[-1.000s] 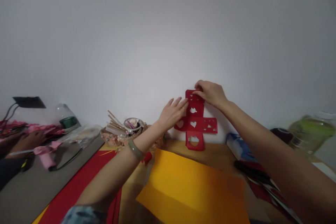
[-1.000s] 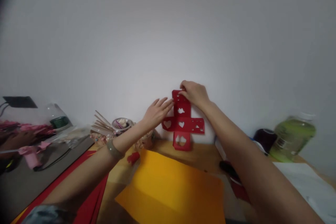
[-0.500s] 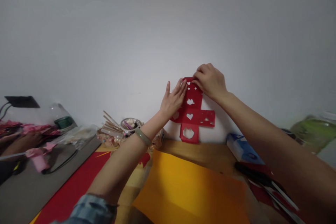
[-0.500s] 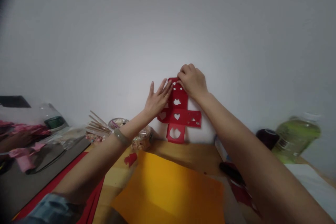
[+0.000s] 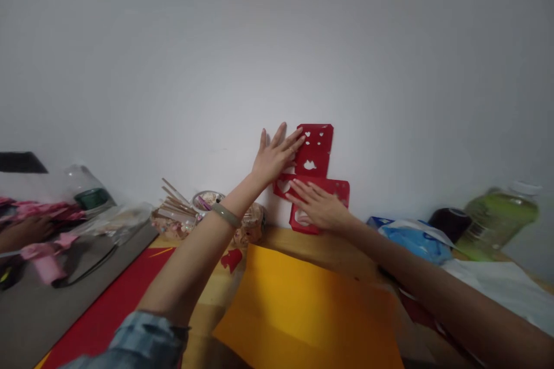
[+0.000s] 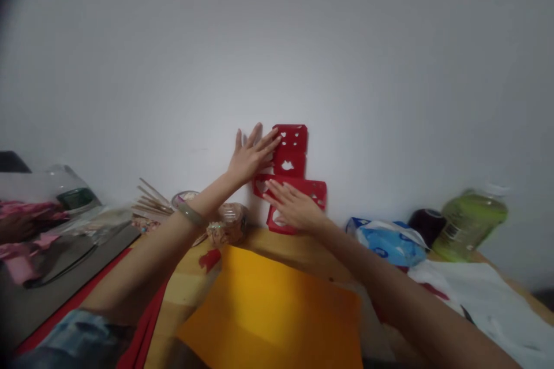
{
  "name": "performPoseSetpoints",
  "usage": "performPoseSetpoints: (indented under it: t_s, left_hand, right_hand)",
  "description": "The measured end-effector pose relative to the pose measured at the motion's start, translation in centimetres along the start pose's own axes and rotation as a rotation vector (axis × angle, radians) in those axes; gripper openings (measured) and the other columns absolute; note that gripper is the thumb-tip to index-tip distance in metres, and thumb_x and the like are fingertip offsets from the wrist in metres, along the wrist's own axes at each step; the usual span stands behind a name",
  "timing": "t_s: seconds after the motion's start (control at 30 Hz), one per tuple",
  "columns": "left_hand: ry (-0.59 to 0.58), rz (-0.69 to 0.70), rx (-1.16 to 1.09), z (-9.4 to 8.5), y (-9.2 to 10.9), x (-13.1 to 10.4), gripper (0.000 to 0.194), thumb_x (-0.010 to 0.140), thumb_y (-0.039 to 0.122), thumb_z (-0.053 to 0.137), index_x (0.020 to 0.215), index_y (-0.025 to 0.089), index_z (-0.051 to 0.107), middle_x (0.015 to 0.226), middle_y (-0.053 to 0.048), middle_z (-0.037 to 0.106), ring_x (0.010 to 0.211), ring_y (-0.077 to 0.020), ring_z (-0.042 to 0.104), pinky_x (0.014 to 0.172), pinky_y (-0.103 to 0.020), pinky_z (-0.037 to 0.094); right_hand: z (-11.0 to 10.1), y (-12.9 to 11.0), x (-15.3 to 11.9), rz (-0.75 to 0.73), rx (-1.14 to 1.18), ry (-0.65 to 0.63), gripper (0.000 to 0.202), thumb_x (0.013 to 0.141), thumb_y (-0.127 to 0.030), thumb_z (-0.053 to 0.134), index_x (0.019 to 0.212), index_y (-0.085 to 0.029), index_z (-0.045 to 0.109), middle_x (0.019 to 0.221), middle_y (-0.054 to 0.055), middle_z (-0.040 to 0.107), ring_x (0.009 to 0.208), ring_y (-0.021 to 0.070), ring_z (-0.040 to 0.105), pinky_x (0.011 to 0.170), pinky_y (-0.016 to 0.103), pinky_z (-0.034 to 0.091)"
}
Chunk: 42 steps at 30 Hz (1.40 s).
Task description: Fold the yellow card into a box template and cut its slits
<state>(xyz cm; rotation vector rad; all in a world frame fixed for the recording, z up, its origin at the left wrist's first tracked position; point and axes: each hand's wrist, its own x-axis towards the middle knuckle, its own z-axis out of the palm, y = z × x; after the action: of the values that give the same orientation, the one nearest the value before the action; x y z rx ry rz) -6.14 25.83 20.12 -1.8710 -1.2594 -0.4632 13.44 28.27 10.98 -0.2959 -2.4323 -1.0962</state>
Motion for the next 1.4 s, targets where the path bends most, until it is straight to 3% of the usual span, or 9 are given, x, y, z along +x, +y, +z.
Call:
performPoseSetpoints:
  t_s: [0.1,0.2,0.4,0.7,0.87,0.97,1.17,1.3,1.4]
  left_hand:
    - [-0.026,0.039,-0.006,0.0,-0.6,0.1,0.065,0.090,0.032,0.047,0.147,0.027,0.016,0.154,-0.002,0.018,0.142,-0.0323,0.002,0.107,-0.066,0.008]
    - [-0.042,0.074,0.003,0.1,-1.0,0.3,0.066,0.091,0.035,0.045,0.148,0.027,0.012,0.155,-0.002,0.017,0.142,-0.0329,-0.001,0.107,-0.067,0.007]
    - [-0.040,0.103,-0.004,0.6,-1.5,0.4,0.068,0.090,0.041,0.045,0.147,0.028,0.010,0.155,-0.001,0.016,0.142,-0.0329,-0.001,0.105,-0.070,0.005]
    - [-0.031,0.083,0.056,-0.3,-0.7,0.4,0.067,0.091,0.038,0.047,0.147,0.027,0.013,0.155,-0.001,0.014,0.141,-0.0348,0.006,0.104,-0.070,0.012]
    - [-0.027,0.069,0.063,-0.2,-0.3,0.3,0.067,0.091,0.034,0.045,0.148,0.026,0.010,0.155,-0.003,0.014,0.140,-0.0357,0.008,0.102,-0.072,0.016]
    - [-0.035,0.063,0.052,-0.1,-0.2,0.3,0.067,0.091,0.035,0.045,0.148,0.025,0.010,0.155,-0.004,0.014,0.140,-0.0362,0.007,0.102,-0.072,0.015]
    - [-0.031,0.049,0.029,-0.4,0.1,0.2,0.068,0.090,0.029,0.047,0.148,0.026,0.010,0.155,-0.004,0.015,0.141,-0.0356,0.008,0.104,-0.072,0.011]
    - [-0.027,0.042,0.010,-0.4,0.3,0.1,0.072,0.088,0.025,0.051,0.148,0.027,0.011,0.154,-0.007,0.018,0.141,-0.0359,0.010,0.105,-0.072,0.009]
    - [-0.028,0.038,0.001,-0.4,0.3,0.1,0.072,0.088,0.026,0.052,0.148,0.026,0.012,0.154,-0.007,0.018,0.141,-0.0362,0.009,0.105,-0.071,0.007]
  right_hand:
    - [2.9,-0.7,0.3,-0.027,0.019,-0.027,0.061,0.084,-0.050,0.057,0.132,-0.014,0.045,0.142,0.015,0.042,0.129,0.0286,0.039,0.103,0.047,0.032]
    - [4.9,0.3,0.3,-0.047,0.046,-0.043,0.046,0.089,-0.042,0.054,0.129,-0.020,0.048,0.141,0.011,0.043,0.124,0.0287,0.044,0.100,0.053,0.035]
    - [6.3,1.4,-0.3,-0.076,0.105,-0.076,0.049,0.089,-0.039,0.056,0.133,-0.022,0.044,0.144,0.010,0.038,0.126,0.0300,0.041,0.100,0.055,0.034]
    - [3.3,0.4,-0.5,-0.107,0.147,-0.057,0.045,0.089,-0.040,0.055,0.128,-0.021,0.048,0.137,0.010,0.045,0.119,0.0286,0.047,0.096,0.054,0.039]
    - [0.8,-3.0,-3.7,-0.082,0.141,-0.057,0.057,0.085,-0.052,0.055,0.130,-0.017,0.048,0.138,0.014,0.046,0.125,0.0315,0.042,0.098,0.051,0.037]
    - [-0.4,-4.4,-6.0,-0.041,0.136,-0.058,0.055,0.088,-0.046,0.052,0.131,-0.013,0.047,0.137,0.015,0.050,0.126,0.0300,0.041,0.102,0.050,0.032]
    - [-0.5,-2.3,-10.4,0.067,0.130,0.004,0.031,0.091,-0.028,0.050,0.118,-0.014,0.056,0.126,0.013,0.057,0.116,0.0256,0.052,0.095,0.046,0.042]
    - [-0.3,-1.0,-12.5,0.150,0.136,0.037,0.025,0.090,-0.028,0.055,0.113,-0.019,0.057,0.118,0.007,0.058,0.099,0.0200,0.060,0.082,0.041,0.051]
    - [-0.4,-1.3,-13.1,0.116,0.155,0.034,0.024,0.090,-0.028,0.055,0.112,-0.018,0.058,0.114,0.007,0.060,0.096,0.0191,0.060,0.079,0.039,0.052]
